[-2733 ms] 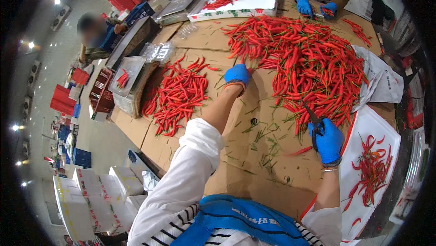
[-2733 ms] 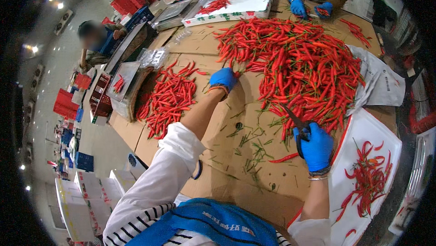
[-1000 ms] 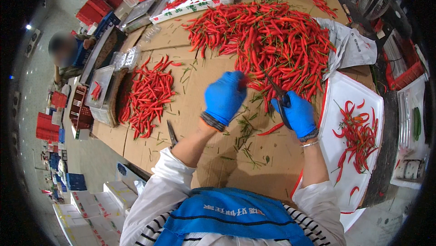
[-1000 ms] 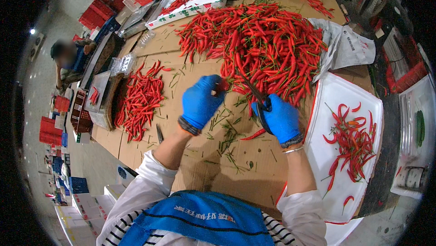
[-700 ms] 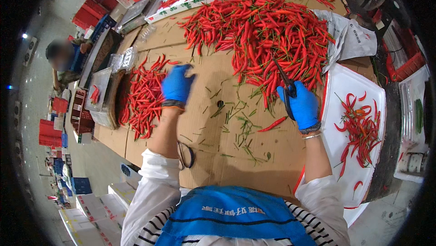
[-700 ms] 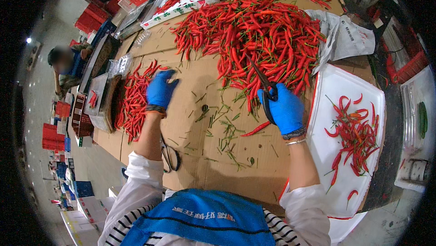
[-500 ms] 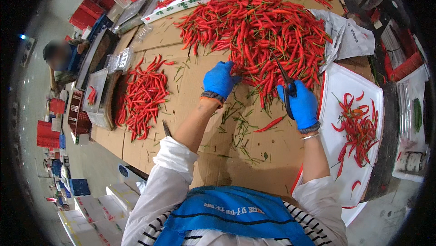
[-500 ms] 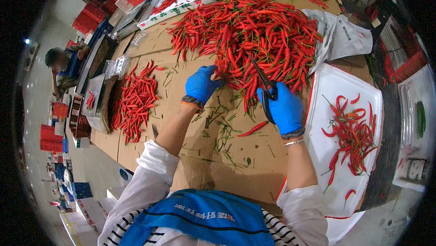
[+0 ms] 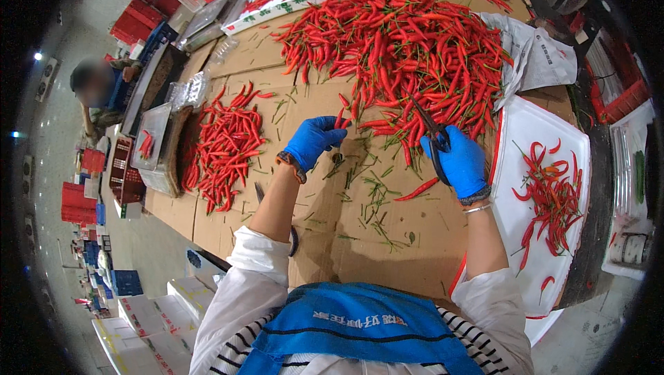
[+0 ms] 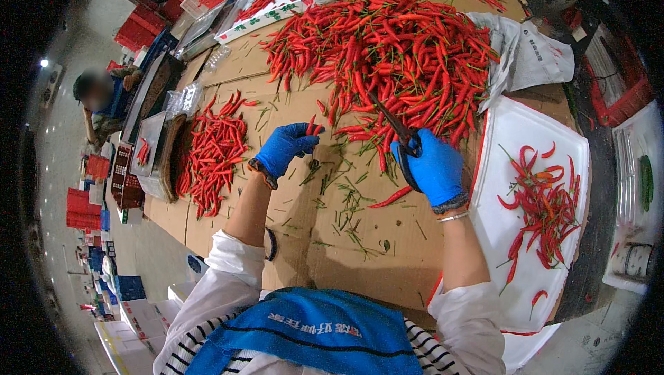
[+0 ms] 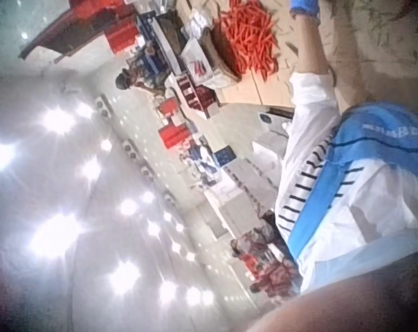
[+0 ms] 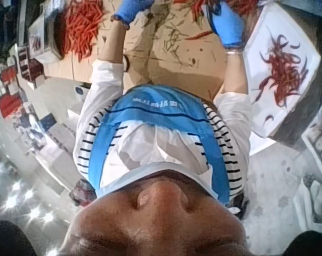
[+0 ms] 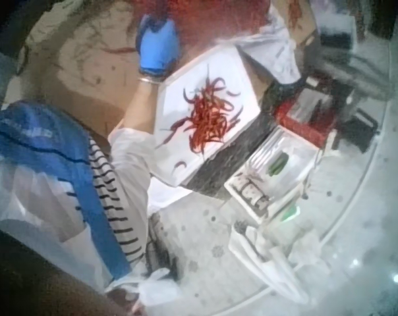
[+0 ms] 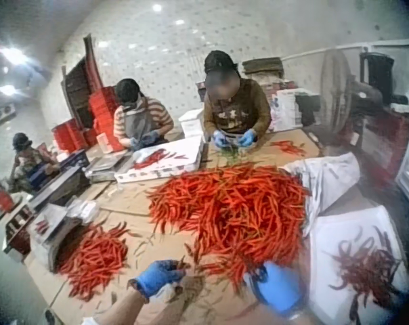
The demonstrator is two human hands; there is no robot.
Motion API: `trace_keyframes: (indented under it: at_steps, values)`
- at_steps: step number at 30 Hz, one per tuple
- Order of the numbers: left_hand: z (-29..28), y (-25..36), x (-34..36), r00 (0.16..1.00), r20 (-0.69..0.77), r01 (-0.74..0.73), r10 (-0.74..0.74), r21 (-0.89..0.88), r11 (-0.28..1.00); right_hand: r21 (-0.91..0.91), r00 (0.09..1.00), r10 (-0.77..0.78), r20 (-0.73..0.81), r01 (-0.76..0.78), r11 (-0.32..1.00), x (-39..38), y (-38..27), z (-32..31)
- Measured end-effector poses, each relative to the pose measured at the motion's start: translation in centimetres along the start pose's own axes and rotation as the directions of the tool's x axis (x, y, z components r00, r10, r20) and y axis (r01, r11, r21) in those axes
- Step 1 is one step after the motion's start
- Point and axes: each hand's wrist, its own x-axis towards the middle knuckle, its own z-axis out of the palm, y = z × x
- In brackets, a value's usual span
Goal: The person trims the stems off red chili peppers using scissors and then weighs them on a digital scale. The trimmed peppers are placed into a plastic bag on the scale, and the person adjusts the quantity to reach a target weight.
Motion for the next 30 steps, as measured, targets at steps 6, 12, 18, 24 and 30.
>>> trace_keyframes:
  at_steps: [6,12,18,24,30]
  values:
    - [1.6,1.7,-1.1,0.996,0.086,0.035,0.028,-0.653,0.757,-0.01,0.991,-0.121,0.047,0.122,0.992,-0.2,-0.3,0.1]
    - [4.4,2.2,-0.7,0.993,0.022,-0.038,0.117,-0.87,0.491,-0.087,0.953,-0.304,0.01,0.303,0.949,-0.1,-0.7,-0.4]
    - [6.2,5.1,-1.8,0.991,0.11,0.086,0.075,-0.96,0.265,-0.122,0.934,-0.348,-0.08,0.338,0.933,-0.3,-1.4,-0.9]
    - [7.4,5.3,-1.9,0.994,0.097,0.083,0.048,-0.965,0.248,-0.101,0.932,-0.344,-0.118,0.333,0.937,-0.4,-1.5,-0.9]
    - [7.1,4.8,-1.5,0.987,0.044,0.002,0.152,-0.965,0.262,-0.071,0.944,-0.292,-0.157,0.284,0.956,-0.5,-1.1,-0.9]
